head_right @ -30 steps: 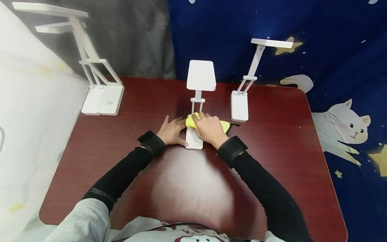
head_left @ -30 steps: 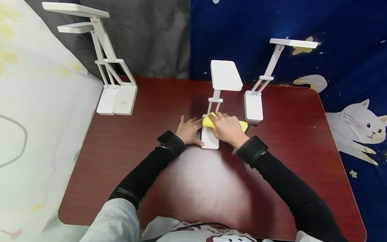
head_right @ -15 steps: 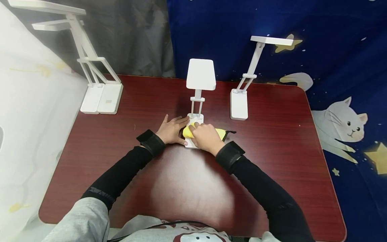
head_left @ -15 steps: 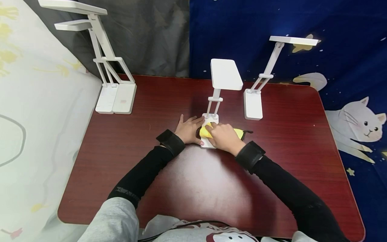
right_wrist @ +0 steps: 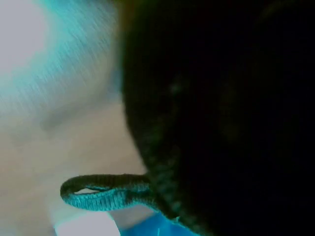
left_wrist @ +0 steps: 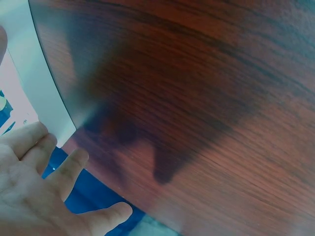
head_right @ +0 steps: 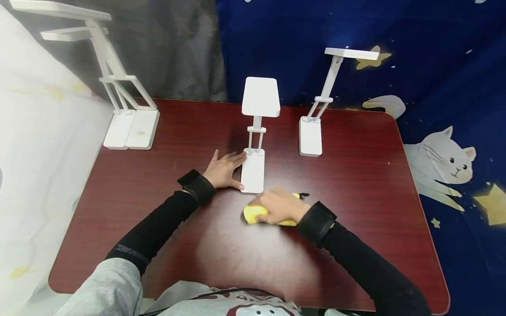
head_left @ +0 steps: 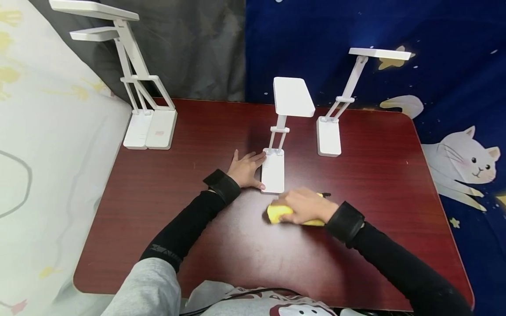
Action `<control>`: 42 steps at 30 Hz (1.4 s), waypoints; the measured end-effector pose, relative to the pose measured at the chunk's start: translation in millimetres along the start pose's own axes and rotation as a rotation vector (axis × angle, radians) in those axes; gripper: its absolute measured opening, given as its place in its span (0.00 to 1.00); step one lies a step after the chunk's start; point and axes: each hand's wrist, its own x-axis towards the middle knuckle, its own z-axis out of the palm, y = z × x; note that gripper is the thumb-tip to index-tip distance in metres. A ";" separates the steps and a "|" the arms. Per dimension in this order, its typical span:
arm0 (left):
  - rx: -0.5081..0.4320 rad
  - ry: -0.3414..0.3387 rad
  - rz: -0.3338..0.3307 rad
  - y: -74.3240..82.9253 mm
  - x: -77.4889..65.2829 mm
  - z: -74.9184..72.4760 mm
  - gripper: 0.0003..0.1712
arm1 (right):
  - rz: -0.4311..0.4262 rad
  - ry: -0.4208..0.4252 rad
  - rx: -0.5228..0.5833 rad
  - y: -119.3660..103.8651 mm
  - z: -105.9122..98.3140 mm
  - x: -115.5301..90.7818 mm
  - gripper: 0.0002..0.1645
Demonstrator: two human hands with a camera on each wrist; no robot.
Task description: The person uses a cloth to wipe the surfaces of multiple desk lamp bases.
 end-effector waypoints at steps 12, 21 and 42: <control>0.002 -0.014 -0.018 -0.2 1.4 0.6 0.59 | 0.263 0.249 -0.204 53.9 -26.3 44.8 0.27; 0.038 -0.002 -0.020 0.6 2.6 1.1 0.58 | 0.174 0.244 -0.140 34.1 -3.6 18.5 0.23; 0.015 -0.008 -0.030 -0.4 1.6 2.3 0.57 | 0.304 0.256 -0.083 40.3 -54.2 53.6 0.26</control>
